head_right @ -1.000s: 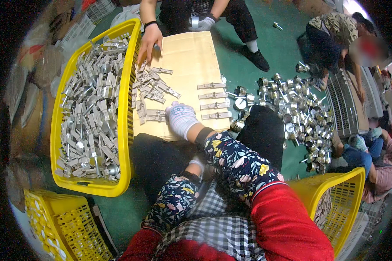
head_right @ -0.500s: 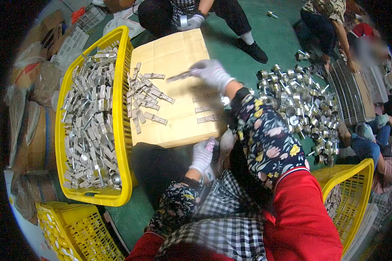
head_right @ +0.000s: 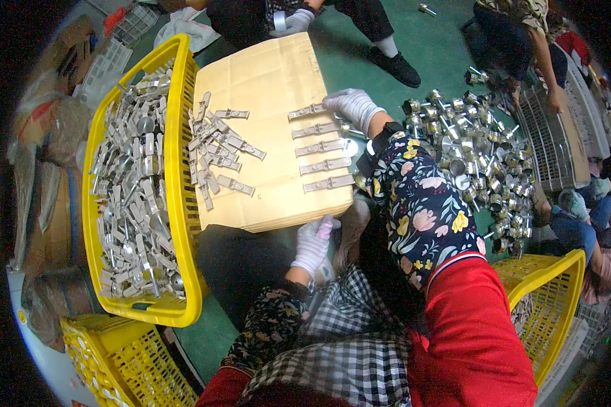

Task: The recorder is assembling small metal latch or hinge components by aligning them on a wooden board and then grouping them.

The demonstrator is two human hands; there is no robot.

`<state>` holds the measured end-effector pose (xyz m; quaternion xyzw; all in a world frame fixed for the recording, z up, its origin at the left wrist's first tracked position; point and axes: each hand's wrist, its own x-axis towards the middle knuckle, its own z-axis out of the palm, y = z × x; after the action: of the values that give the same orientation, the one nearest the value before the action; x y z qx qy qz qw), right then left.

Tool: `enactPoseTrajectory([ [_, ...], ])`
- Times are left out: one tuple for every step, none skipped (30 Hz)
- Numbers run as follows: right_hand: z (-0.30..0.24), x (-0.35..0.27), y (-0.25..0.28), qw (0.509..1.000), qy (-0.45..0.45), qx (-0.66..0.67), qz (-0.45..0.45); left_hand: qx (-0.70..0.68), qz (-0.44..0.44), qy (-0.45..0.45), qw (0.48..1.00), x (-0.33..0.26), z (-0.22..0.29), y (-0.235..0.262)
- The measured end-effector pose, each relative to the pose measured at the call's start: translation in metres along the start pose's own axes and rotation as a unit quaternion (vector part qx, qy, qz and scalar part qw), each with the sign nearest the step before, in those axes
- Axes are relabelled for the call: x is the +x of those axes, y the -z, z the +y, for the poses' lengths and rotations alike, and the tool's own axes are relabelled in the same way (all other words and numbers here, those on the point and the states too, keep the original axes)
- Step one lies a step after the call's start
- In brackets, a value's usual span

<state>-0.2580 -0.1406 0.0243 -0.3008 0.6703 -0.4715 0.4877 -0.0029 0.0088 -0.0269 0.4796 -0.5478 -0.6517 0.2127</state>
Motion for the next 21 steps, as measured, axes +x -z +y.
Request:
enactPoseTrajectory([
  [0.000, 0.000, -0.001, 1.000, -0.006, 0.004, -0.004, 0.000, 0.000, 0.001, 1.000, 0.000, 0.000, 0.000],
  [0.000, -0.001, -0.003, 1.000, -0.011, 0.008, -0.007, 0.000, 0.001, 0.001, 1.000, 0.000, 0.000, 0.000],
  [0.000, -0.001, -0.004, 1.000, -0.012, 0.009, -0.007, -0.001, 0.002, 0.001, 1.000, 0.000, 0.000, 0.000],
  [0.000, 0.000, -0.006, 1.000, -0.008, -0.006, -0.002, -0.001, 0.002, 0.001, 1.000, 0.000, -0.002, 0.000],
  [0.000, 0.001, -0.007, 1.000, -0.005, -0.021, 0.003, 0.004, -0.003, -0.001, 1.000, 0.001, -0.004, 0.000],
  [0.001, 0.001, -0.007, 1.000, -0.005, -0.021, 0.003, 0.008, -0.009, -0.004, 1.000, 0.002, -0.005, 0.000],
  [0.001, 0.001, -0.007, 1.000, -0.005, -0.014, 0.000, 0.008, -0.009, -0.003, 1.000, 0.002, -0.006, 0.000],
  [0.001, 0.001, -0.008, 1.000, -0.004, -0.007, -0.002, 0.001, -0.006, 0.000, 1.000, 0.002, -0.006, 0.000],
  [0.002, 0.000, -0.007, 1.000, -0.005, -0.008, -0.002, -0.006, -0.004, 0.003, 1.000, 0.002, -0.006, -0.001],
  [0.001, -0.001, -0.007, 1.000, -0.005, -0.012, -0.001, -0.006, -0.004, 0.004, 1.000, 0.002, -0.006, -0.001],
  [0.000, -0.002, -0.008, 1.000, -0.005, -0.016, 0.000, -0.009, -0.003, 0.004, 1.000, 0.001, -0.005, -0.001],
  [-0.001, -0.002, -0.009, 1.000, -0.006, -0.016, 0.000, -0.012, -0.003, 0.004, 1.000, 0.001, -0.005, 0.000],
  [-0.001, -0.002, -0.009, 1.000, -0.008, -0.012, 0.004, -0.012, -0.004, 0.004, 1.000, 0.001, -0.005, -0.001],
  [-0.001, -0.002, -0.008, 1.000, -0.010, -0.008, 0.008, -0.008, -0.006, 0.001, 1.000, 0.001, -0.005, -0.001],
  [0.000, -0.003, -0.007, 1.000, -0.010, -0.009, 0.009, -0.004, -0.008, -0.003, 1.000, 0.001, -0.005, -0.001],
  [-0.001, -0.003, -0.009, 1.000, -0.016, -0.006, 0.008, -0.004, -0.007, -0.002, 1.000, 0.001, -0.006, 0.000],
  [-0.002, -0.004, -0.010, 1.000, -0.021, -0.003, 0.007, -0.007, -0.007, 0.000, 1.000, 0.001, -0.007, 0.000],
  [-0.002, -0.004, -0.012, 1.000, -0.022, -0.002, 0.006, -0.009, -0.007, 0.002, 1.000, 0.001, -0.008, 0.001],
  [-0.002, -0.004, -0.011, 1.000, -0.023, 0.002, 0.007, -0.009, -0.007, 0.003, 1.000, 0.002, -0.009, 0.001],
  [-0.001, -0.003, -0.011, 1.000, -0.024, 0.007, 0.009, -0.014, -0.007, 0.000, 1.000, 0.002, -0.010, 0.001],
  [-0.001, -0.003, -0.011, 1.000, -0.024, 0.007, 0.009, -0.018, -0.007, -0.002, 1.000, 0.002, -0.011, 0.000],
])
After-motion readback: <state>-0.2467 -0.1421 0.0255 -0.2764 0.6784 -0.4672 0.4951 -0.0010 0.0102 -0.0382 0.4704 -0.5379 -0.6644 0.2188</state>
